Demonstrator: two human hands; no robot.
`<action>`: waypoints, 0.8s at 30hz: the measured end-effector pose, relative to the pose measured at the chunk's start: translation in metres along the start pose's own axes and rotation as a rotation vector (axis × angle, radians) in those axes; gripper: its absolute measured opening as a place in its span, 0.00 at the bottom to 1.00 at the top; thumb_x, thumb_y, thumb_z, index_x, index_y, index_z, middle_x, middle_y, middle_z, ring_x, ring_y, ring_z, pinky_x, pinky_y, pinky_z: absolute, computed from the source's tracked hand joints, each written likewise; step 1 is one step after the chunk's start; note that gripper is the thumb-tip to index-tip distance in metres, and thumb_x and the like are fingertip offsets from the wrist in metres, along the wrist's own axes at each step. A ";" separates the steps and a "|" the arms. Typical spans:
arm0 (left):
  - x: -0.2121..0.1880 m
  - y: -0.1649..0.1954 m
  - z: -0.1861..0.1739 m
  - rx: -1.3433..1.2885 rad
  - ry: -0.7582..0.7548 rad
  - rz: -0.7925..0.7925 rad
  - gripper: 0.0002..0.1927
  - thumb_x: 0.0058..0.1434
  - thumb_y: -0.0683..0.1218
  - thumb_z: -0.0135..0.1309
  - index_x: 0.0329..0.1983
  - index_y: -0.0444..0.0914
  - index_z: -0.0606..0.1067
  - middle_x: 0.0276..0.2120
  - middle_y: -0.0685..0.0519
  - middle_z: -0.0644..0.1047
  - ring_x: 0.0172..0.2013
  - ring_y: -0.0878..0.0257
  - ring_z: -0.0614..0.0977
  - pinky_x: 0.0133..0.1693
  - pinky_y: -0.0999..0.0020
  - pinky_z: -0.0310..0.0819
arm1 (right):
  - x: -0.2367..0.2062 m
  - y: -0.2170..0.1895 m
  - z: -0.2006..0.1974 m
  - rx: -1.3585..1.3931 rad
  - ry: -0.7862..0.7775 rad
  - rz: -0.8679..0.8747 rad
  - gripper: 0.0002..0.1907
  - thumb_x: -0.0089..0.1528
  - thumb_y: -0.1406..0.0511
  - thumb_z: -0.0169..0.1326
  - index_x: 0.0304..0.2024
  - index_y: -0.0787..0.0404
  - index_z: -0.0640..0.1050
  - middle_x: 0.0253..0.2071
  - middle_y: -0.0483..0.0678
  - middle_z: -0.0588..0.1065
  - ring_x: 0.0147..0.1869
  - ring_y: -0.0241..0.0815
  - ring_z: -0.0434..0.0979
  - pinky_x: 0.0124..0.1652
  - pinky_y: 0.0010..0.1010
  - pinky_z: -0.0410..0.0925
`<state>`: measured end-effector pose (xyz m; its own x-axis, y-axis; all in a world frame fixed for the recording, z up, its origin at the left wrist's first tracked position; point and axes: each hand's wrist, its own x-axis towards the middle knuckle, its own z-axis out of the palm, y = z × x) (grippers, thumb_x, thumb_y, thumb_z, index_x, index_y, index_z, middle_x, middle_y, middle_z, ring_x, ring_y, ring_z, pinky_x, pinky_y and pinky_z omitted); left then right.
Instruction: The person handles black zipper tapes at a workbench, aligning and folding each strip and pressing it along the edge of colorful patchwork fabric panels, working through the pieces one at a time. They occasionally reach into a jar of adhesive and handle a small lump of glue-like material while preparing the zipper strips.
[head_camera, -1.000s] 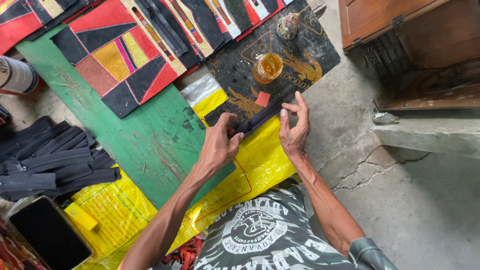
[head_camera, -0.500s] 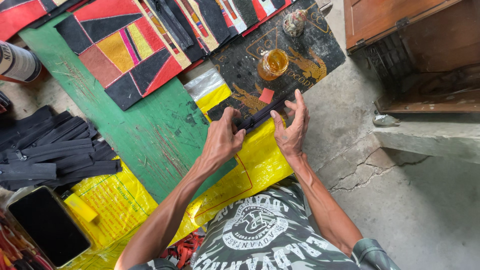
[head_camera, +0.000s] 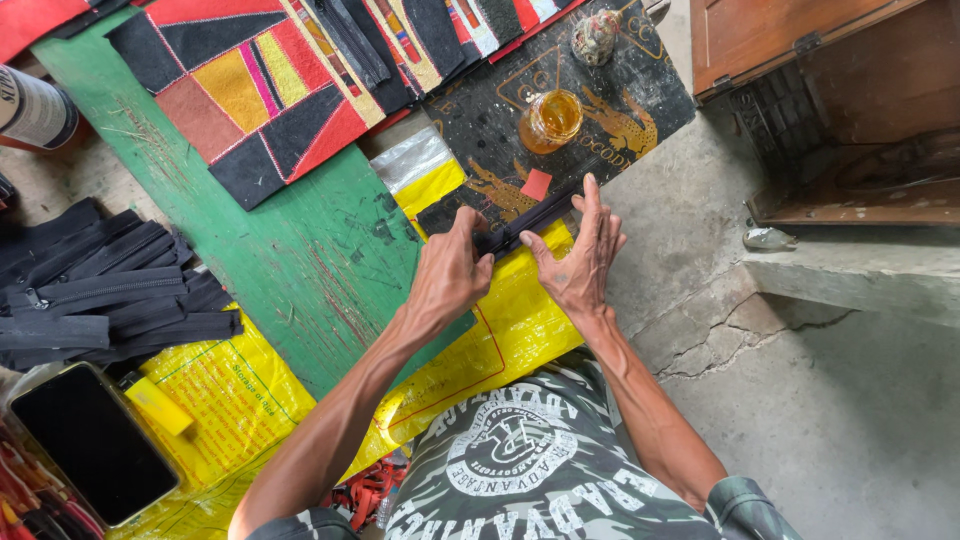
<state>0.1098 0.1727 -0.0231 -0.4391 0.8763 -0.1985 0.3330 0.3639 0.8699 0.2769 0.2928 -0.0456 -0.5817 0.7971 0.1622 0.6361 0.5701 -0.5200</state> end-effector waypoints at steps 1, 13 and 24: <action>0.000 -0.001 0.001 -0.002 0.003 0.011 0.21 0.54 0.39 0.60 0.50 0.34 0.67 0.24 0.40 0.78 0.27 0.40 0.81 0.32 0.48 0.73 | 0.000 -0.002 0.000 -0.006 0.001 -0.005 0.59 0.57 0.44 0.67 0.77 0.62 0.50 0.62 0.57 0.70 0.64 0.55 0.64 0.61 0.56 0.54; 0.006 -0.006 0.001 0.262 -0.083 0.026 0.22 0.59 0.45 0.61 0.46 0.33 0.61 0.25 0.34 0.76 0.29 0.32 0.78 0.30 0.38 0.70 | 0.000 -0.023 -0.006 -0.113 -0.154 -0.036 0.70 0.52 0.42 0.69 0.78 0.59 0.40 0.65 0.61 0.59 0.66 0.62 0.59 0.57 0.59 0.53; 0.035 -0.003 -0.032 0.250 -0.066 0.526 0.16 0.54 0.41 0.61 0.48 0.41 0.79 0.44 0.43 0.75 0.46 0.45 0.76 0.46 0.54 0.71 | -0.003 -0.035 -0.004 -0.152 -0.306 0.026 0.74 0.48 0.41 0.71 0.76 0.57 0.36 0.71 0.74 0.45 0.73 0.73 0.48 0.58 0.67 0.49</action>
<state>0.0667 0.1924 -0.0188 -0.1114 0.9742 0.1963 0.6820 -0.0687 0.7281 0.2584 0.2710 -0.0249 -0.6749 0.7281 -0.1204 0.7075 0.5921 -0.3858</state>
